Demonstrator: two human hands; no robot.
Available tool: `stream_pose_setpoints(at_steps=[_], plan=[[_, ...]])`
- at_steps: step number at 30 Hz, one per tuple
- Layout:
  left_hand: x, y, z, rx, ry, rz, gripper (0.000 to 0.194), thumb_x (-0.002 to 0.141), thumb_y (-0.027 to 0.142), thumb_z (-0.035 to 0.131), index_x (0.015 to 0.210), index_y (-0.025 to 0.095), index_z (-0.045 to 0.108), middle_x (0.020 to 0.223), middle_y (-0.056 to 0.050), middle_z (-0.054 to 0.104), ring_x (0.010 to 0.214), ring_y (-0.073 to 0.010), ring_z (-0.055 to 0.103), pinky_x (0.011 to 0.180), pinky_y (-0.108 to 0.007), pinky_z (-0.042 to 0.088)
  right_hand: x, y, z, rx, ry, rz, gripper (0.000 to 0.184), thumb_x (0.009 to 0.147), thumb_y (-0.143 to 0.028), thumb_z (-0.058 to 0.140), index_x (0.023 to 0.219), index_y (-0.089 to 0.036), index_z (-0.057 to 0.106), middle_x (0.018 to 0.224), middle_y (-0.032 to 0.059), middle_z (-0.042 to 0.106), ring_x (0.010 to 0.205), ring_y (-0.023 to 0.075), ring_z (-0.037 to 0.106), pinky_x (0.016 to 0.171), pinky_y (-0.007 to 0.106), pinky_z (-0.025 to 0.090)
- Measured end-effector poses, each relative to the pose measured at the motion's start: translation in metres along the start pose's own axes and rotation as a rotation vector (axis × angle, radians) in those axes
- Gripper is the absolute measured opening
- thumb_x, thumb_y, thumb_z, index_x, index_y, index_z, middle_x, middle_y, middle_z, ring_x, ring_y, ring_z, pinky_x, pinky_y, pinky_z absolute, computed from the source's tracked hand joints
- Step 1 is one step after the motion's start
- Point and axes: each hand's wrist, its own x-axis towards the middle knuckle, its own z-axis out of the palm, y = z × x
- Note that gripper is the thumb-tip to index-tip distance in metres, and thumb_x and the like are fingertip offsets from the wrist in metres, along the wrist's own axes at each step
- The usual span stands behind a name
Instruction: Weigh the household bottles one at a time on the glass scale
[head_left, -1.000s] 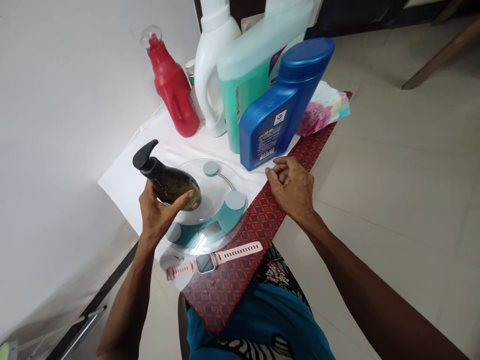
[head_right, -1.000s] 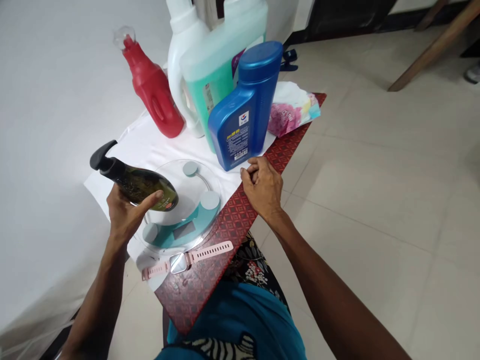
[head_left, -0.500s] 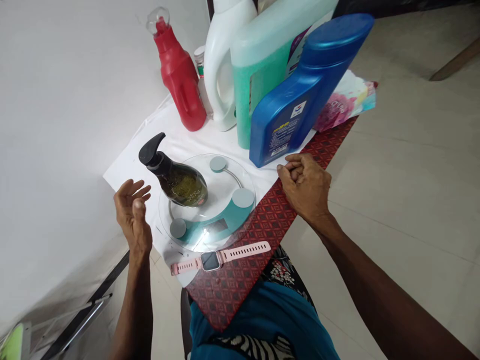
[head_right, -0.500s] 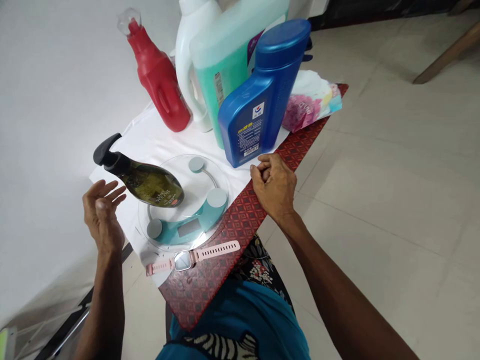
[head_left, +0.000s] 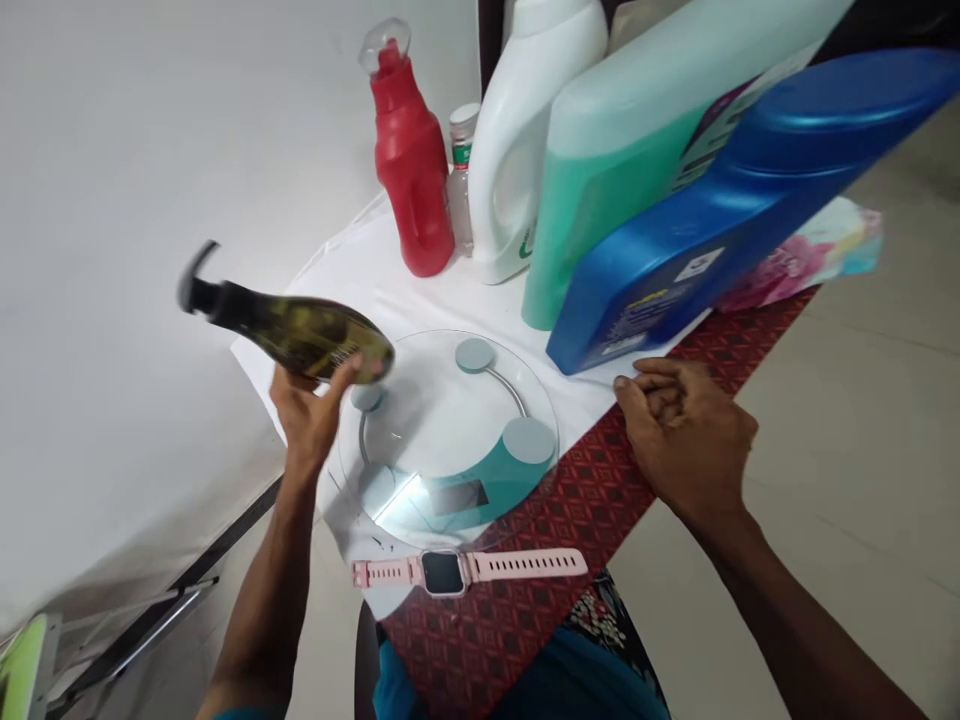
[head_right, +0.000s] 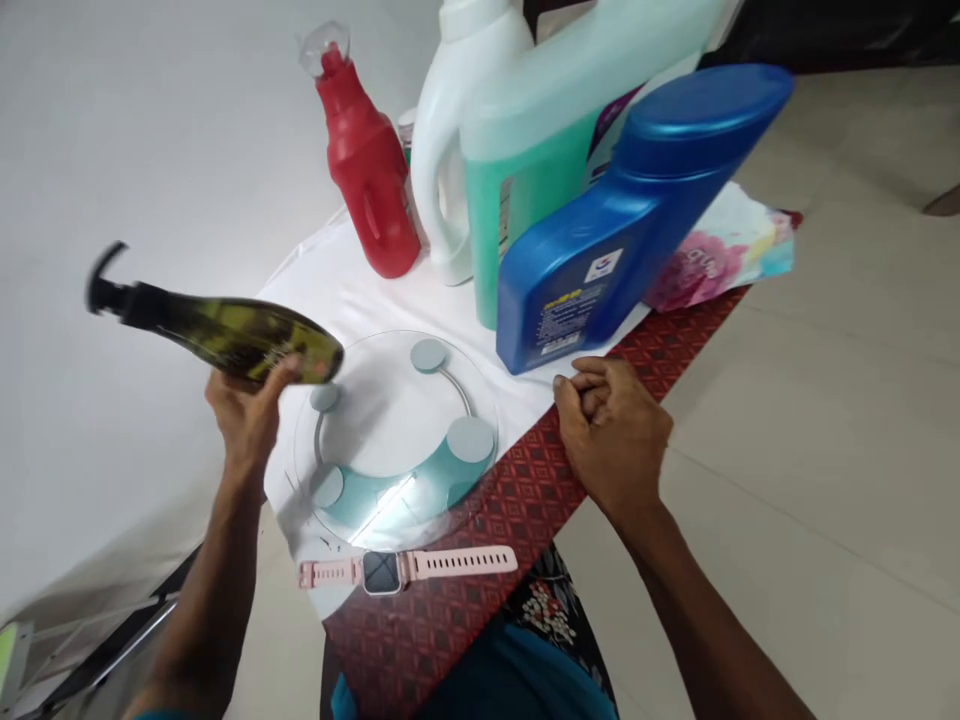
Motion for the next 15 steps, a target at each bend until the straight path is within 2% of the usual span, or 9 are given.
stream_pose_setpoints(at_steps=[3, 5, 7, 10, 15], plan=[[0.072, -0.046, -0.006, 0.107, 0.142, 0.073, 0.059, 0.074, 0.054, 0.089, 0.115, 0.021, 0.062, 0.119, -0.010, 0.076, 0.109, -0.0298, 0.076, 0.096, -0.047, 0.063, 0.002, -0.003, 0.000, -0.009, 0.016, 0.017, 0.025, 0.082, -0.046, 0.067, 0.096, -0.025, 0.065, 0.079, 0.0035, 0.073, 0.061, 0.0205, 0.064, 0.074, 0.040, 0.058], [0.117, -0.081, -0.006, 0.128, 0.183, 0.004, 0.059, 0.070, 0.049, 0.090, 0.111, 0.022, 0.057, 0.119, -0.009, 0.075, 0.110, -0.0298, 0.075, 0.097, -0.048, 0.062, 0.002, -0.004, 0.001, -0.014, 0.021, 0.027, 0.025, 0.081, -0.047, 0.067, 0.095, -0.026, 0.065, 0.076, 0.0030, 0.073, 0.058, 0.0214, 0.064, 0.070, 0.040, 0.057], [0.151, -0.112, -0.005, 0.138, 0.222, -0.101, 0.059, 0.067, 0.041, 0.092, 0.107, 0.022, 0.053, 0.116, -0.008, 0.073, 0.110, -0.0280, 0.073, 0.099, -0.048, 0.061, 0.003, -0.004, 0.001, -0.019, 0.017, 0.040, 0.025, 0.079, -0.047, 0.067, 0.094, -0.027, 0.065, 0.075, 0.0027, 0.072, 0.057, 0.0228, 0.065, 0.067, 0.041, 0.058], [0.183, -0.140, -0.002, 0.188, 0.275, -0.193, 0.058, 0.068, 0.036, 0.093, 0.103, 0.023, 0.049, 0.113, -0.006, 0.071, 0.112, -0.0260, 0.070, 0.105, -0.049, 0.057, 0.004, -0.003, 0.001, -0.053, 0.018, 0.052, 0.024, 0.078, -0.048, 0.068, 0.092, -0.029, 0.065, 0.075, 0.0033, 0.073, 0.059, 0.0246, 0.067, 0.069, 0.044, 0.059], [0.210, -0.160, 0.002, 0.237, 0.323, -0.277, 0.066, 0.061, 0.037, 0.096, 0.091, 0.027, 0.038, 0.104, 0.000, 0.067, 0.121, -0.0285, 0.066, 0.109, -0.052, 0.050, 0.004, -0.002, -0.001, -0.070, 0.009, 0.061, 0.022, 0.080, -0.047, 0.069, 0.093, -0.029, 0.066, 0.081, 0.0041, 0.076, 0.061, 0.0239, 0.068, 0.070, 0.042, 0.059]])
